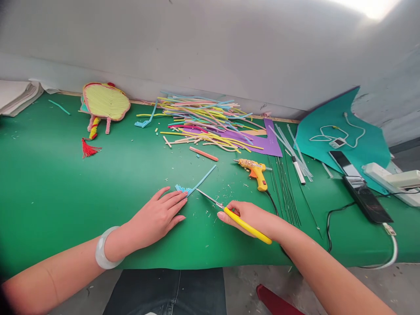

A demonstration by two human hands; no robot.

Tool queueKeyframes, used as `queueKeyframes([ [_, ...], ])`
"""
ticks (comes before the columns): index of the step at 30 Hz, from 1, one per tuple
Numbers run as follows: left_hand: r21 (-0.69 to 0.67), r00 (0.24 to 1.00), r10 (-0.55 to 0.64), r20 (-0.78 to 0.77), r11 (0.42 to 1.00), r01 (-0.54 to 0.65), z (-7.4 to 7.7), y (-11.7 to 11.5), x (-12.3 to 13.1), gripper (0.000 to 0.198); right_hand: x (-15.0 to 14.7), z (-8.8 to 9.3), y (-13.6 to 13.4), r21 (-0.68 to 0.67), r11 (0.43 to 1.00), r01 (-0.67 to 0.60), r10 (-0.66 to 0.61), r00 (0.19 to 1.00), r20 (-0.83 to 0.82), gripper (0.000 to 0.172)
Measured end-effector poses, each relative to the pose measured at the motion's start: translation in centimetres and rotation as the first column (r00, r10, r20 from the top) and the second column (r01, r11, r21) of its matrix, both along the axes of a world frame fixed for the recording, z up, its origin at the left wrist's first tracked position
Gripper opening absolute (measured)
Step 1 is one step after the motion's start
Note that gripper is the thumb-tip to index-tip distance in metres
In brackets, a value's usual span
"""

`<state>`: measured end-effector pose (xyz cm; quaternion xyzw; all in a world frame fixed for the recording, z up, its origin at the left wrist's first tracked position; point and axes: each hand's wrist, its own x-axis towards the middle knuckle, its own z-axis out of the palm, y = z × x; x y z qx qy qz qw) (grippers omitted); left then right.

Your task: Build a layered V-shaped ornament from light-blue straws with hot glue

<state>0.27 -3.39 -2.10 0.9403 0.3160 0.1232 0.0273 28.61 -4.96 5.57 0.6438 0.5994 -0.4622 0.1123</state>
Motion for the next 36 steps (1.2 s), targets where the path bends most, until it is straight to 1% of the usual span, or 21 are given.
queueKeyframes([
  [3, -0.013, 1.000, -0.005, -0.006, 1.000, 0.005, 0.1, 0.1, 0.0, 0.041, -0.6, 0.2, 0.6, -0.087, 0.995, 0.058, -0.060, 0.998, -0.025, 0.059],
  [8, -0.025, 1.000, -0.010, -0.002, 1.000, 0.009, 0.1, 0.1, -0.1, 0.042, -1.0, -0.1, 0.8, -0.096, 0.993, 0.067, -0.074, 0.995, -0.062, 0.058],
  [13, -0.032, 1.000, -0.011, 0.002, 0.999, 0.011, -0.2, 0.1, -0.2, 0.042, -1.5, -0.6, 0.8, 0.008, 1.000, 0.000, 0.000, 0.999, -0.047, 0.054],
  [17, -0.032, 1.000, -0.009, 0.005, 0.999, 0.010, -0.1, 0.1, -0.3, 0.042, -1.9, -0.7, 0.7, 0.024, 1.000, 0.001, -0.001, 1.000, 0.010, 0.055],
  [23, -0.037, 1.000, -0.013, 0.006, 0.999, 0.013, 0.0, 0.1, -0.3, 0.042, -1.8, -1.3, 0.5, 0.140, 0.988, -0.059, 0.054, 0.998, 0.044, 0.057],
  [28, -0.037, 1.000, -0.019, 0.001, 0.999, 0.019, -0.2, 0.1, -0.3, 0.044, -1.9, -1.6, 0.5, 0.165, 0.985, -0.051, 0.045, 0.998, 0.042, 0.057],
  [36, -0.034, 1.000, -0.017, -0.004, 0.999, 0.017, -0.1, 0.0, -0.3, 0.043, -1.7, -2.2, 0.5, 0.177, 0.984, -0.037, 0.035, 0.999, 0.013, 0.057],
])
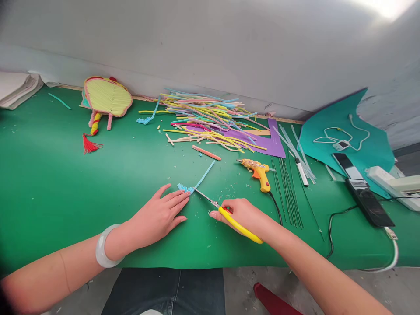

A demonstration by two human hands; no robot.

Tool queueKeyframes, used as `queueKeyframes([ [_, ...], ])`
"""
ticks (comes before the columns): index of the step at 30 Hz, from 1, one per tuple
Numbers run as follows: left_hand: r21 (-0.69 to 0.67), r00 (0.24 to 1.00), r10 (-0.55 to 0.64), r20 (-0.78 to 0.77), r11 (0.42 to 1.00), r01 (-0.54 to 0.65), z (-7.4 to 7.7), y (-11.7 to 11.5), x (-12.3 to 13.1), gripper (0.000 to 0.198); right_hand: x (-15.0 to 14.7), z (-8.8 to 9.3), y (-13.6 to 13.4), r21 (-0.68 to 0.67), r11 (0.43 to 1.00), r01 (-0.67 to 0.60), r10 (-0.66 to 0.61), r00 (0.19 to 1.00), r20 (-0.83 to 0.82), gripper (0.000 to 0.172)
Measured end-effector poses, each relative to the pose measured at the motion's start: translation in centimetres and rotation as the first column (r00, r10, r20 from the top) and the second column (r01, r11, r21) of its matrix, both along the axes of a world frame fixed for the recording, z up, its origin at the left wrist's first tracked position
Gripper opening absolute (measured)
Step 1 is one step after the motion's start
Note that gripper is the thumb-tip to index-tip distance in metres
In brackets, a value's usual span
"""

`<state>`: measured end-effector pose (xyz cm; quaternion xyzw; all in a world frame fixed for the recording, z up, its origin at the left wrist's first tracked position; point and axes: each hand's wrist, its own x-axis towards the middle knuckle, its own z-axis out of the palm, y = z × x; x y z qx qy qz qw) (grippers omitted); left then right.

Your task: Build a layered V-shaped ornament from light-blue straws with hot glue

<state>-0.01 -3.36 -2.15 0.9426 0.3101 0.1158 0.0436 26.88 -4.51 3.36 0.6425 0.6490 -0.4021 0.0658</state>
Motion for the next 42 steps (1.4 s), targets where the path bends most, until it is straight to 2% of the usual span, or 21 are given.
queueKeyframes([
  [10, 0.001, 1.000, 0.001, 0.003, 1.000, -0.001, 0.0, 0.0, 0.0, 0.043, -0.2, -0.2, -0.1, 0.004, 1.000, 0.020, -0.020, 0.999, -0.026, 0.055],
  [17, 0.000, 1.000, 0.000, 0.021, 1.000, 0.000, 0.0, 0.0, 0.0, 0.041, 0.0, -0.5, -0.1, 0.031, 0.999, -0.005, 0.004, 0.999, 0.036, 0.054],
  [22, -0.024, 0.999, 0.005, 0.037, 1.000, -0.004, 0.2, 0.2, 0.0, 0.040, 0.4, 0.4, -0.7, 0.054, 0.998, -0.032, 0.025, 0.992, 0.120, 0.045],
  [25, -0.026, 0.998, -0.003, 0.069, 1.000, 0.004, 0.4, 0.3, 0.0, 0.038, 1.0, 1.1, -1.2, 0.076, 0.997, 0.005, -0.020, 0.981, 0.194, 0.048],
  [27, -0.028, 0.997, -0.002, 0.080, 1.000, 0.005, 0.7, 0.3, 0.0, 0.037, 1.7, 1.2, -1.5, 0.138, 0.990, 0.042, -0.079, 0.960, 0.269, 0.050],
  [31, -0.027, 0.989, 0.037, 0.141, 0.999, -0.033, 1.2, 0.3, 0.0, 0.034, 4.0, -0.2, -1.9, 0.270, 0.959, 0.091, -0.209, 0.867, 0.452, 0.055],
  [33, -0.025, 0.972, 0.076, 0.221, 0.997, -0.072, 1.3, 0.5, -0.1, 0.032, 5.1, -1.3, -2.1, 0.329, 0.942, 0.073, -0.230, 0.853, 0.468, 0.057],
  [37, -0.048, 0.925, 0.169, 0.342, 0.986, -0.162, 1.4, 1.2, -0.4, 0.028, 6.6, -2.7, -2.2, 0.375, 0.926, -0.035, -0.179, 0.836, 0.519, 0.056],
  [39, -0.063, 0.906, 0.210, 0.368, 0.978, -0.201, 1.4, 1.6, -0.5, 0.026, 7.2, -2.8, -2.1, 0.368, 0.923, -0.115, -0.125, 0.813, 0.569, 0.056],
  [42, -0.071, 0.885, 0.249, 0.394, 0.968, -0.241, 1.4, 2.2, -0.7, 0.025, 8.2, -2.4, -1.6, 0.312, 0.933, -0.181, -0.022, 0.834, 0.551, 0.053],
])
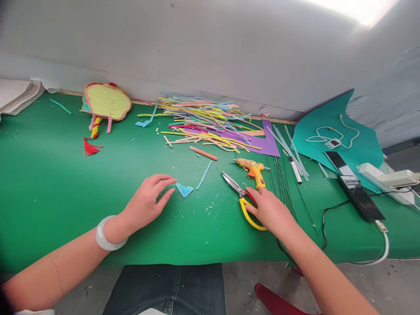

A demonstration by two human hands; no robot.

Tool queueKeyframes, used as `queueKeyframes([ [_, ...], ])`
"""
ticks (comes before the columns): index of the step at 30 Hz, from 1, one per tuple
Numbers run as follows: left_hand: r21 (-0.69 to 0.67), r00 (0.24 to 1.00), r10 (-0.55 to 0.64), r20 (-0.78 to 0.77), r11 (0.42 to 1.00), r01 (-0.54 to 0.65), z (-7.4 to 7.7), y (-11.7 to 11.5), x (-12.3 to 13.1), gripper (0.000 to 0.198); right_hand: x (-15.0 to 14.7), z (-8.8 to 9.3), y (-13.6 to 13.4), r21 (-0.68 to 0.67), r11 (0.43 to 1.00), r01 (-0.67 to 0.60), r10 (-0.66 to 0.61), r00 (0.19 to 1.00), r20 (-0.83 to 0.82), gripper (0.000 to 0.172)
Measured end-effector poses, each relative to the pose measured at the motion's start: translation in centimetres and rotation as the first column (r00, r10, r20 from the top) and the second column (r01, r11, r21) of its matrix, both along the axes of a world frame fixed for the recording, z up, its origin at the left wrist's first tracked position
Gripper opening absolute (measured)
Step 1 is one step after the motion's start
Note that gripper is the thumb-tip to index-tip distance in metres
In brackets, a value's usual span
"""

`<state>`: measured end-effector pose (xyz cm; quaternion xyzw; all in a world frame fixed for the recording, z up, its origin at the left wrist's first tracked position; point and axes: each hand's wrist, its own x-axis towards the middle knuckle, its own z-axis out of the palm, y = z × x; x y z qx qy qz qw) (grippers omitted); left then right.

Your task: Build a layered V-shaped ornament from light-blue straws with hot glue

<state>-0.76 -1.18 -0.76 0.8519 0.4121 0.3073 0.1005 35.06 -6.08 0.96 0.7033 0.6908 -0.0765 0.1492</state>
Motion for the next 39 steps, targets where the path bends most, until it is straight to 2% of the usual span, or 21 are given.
queueKeyframes([
  [3, -0.006, 0.999, 0.027, 0.027, 1.000, -0.027, 0.1, 0.3, -0.2, 0.024, 0.0, 1.2, 0.8, -0.021, 1.000, -0.018, 0.016, 0.998, -0.064, 0.047],
  [7, -0.043, 0.997, 0.044, 0.068, 0.998, -0.041, 0.3, 0.3, -0.3, 0.018, -3.4, 2.9, 2.8, 0.233, 0.973, 0.008, 0.042, 0.977, -0.208, 0.028],
  [9, -0.073, 0.995, 0.059, 0.086, 0.996, -0.053, 0.4, 0.4, -0.3, 0.012, -5.8, 3.0, 4.4, 0.335, 0.940, -0.064, 0.179, 0.929, -0.323, 0.025],
  [11, -0.098, 0.991, 0.076, 0.106, 0.993, -0.066, 0.4, 0.5, -0.3, 0.008, -7.8, 2.5, 6.0, 0.368, 0.911, -0.184, 0.328, 0.865, -0.379, 0.023],
  [13, -0.113, 0.989, 0.086, 0.122, 0.991, -0.072, 0.5, 0.5, -0.4, 0.008, -9.2, 1.7, 7.5, 0.357, 0.896, -0.265, 0.386, 0.860, -0.332, 0.025],
  [16, -0.125, 0.987, 0.087, 0.132, 0.990, -0.071, 0.6, 0.6, -0.5, 0.010, -10.1, 0.8, 9.1, 0.278, 0.901, -0.333, 0.398, 0.890, -0.224, 0.021],
  [19, -0.133, 0.986, 0.085, 0.147, 0.989, -0.066, 0.8, 0.6, -0.5, 0.013, -10.2, 0.6, 9.7, 0.218, 0.894, -0.391, 0.426, 0.893, -0.142, 0.013],
  [23, -0.171, 0.981, 0.089, 0.172, 0.984, -0.059, 0.8, 0.6, -0.6, 0.013, -10.0, 0.6, 9.7, 0.194, 0.868, -0.457, 0.480, 0.872, -0.095, 0.019],
  [26, -0.218, 0.974, 0.097, 0.206, 0.975, -0.051, 0.8, 0.6, -0.6, 0.013, -9.9, 0.5, 9.2, 0.197, 0.862, -0.467, 0.493, 0.862, -0.116, 0.020],
  [29, -0.317, 0.952, 0.128, 0.279, 0.948, -0.035, 1.0, 0.5, -0.5, 0.013, -10.4, 1.1, 8.0, 0.289, 0.879, -0.380, 0.457, 0.843, -0.283, 0.016],
  [31, -0.419, 0.926, 0.149, 0.348, 0.908, 0.011, 1.2, 0.4, -0.4, 0.017, -11.4, 1.9, 6.8, 0.331, 0.908, -0.258, 0.399, 0.776, -0.488, 0.014],
  [34, -0.554, 0.859, 0.187, 0.477, 0.823, 0.128, 1.5, 0.2, -0.2, 0.026, -13.7, 3.0, 4.9, 0.283, 0.955, -0.092, 0.280, 0.601, -0.749, 0.011],
  [36, -0.606, 0.810, 0.233, 0.538, 0.774, 0.180, 1.6, 0.1, -0.1, 0.028, -15.2, 3.1, 4.0, 0.222, 0.973, -0.067, 0.225, 0.509, -0.831, 0.011],
  [39, -0.670, 0.763, 0.323, 0.560, 0.718, 0.188, 1.9, 0.2, 0.0, 0.026, -16.6, 2.6, 3.5, 0.150, 0.987, -0.062, 0.162, 0.406, -0.900, 0.010],
])
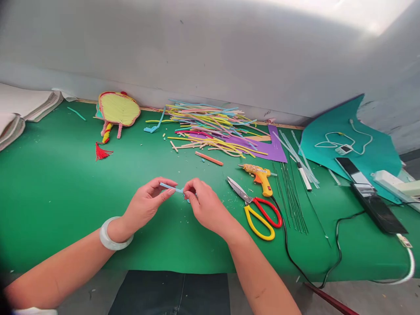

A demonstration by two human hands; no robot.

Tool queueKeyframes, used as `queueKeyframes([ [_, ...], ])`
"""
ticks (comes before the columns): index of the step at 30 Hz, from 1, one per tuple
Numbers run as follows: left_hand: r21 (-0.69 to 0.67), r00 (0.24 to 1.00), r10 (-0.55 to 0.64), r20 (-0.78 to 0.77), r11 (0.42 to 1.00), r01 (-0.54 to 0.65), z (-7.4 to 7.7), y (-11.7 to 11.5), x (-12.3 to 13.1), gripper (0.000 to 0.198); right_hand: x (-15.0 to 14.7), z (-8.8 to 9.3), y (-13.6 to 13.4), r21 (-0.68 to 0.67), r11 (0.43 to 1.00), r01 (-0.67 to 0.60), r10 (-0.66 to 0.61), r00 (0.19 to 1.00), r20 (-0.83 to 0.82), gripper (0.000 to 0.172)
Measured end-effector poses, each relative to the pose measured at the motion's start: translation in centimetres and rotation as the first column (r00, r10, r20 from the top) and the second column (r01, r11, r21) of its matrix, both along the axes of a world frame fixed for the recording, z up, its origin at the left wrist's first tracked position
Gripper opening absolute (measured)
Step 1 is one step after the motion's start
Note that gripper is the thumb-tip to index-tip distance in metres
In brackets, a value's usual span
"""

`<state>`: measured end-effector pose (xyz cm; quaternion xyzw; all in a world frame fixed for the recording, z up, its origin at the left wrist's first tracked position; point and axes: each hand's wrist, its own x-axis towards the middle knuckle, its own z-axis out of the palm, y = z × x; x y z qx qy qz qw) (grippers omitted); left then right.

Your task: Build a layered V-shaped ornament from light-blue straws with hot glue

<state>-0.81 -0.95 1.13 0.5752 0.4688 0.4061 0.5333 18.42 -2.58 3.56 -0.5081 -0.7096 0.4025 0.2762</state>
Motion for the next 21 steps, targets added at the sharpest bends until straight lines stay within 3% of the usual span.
queueKeyframes([
  [8, -0.174, 0.979, -0.001, 0.204, 0.984, 0.037, 0.1, 0.2, 0.2, 0.024, -0.6, -1.2, 0.0, -0.099, 0.994, 0.044, -0.062, 0.981, -0.184, 0.008],
  [13, -0.189, 0.977, 0.061, 0.202, 0.982, -0.022, -0.1, 0.3, 0.2, 0.023, 0.9, -1.3, 0.3, -0.114, 0.993, 0.035, -0.054, 0.984, -0.172, 0.016],
  [18, -0.203, 0.983, 0.033, 0.178, 0.979, 0.004, -0.2, 0.5, 0.3, 0.022, 2.3, -0.9, 0.8, -0.035, 0.995, 0.094, -0.098, 0.983, -0.155, 0.010],
  [21, -0.204, 0.987, 0.005, 0.159, 0.979, 0.028, -0.1, 0.4, 0.4, 0.023, 2.6, -0.7, 0.8, -0.017, 0.998, 0.064, -0.066, 0.987, -0.148, 0.010],
])
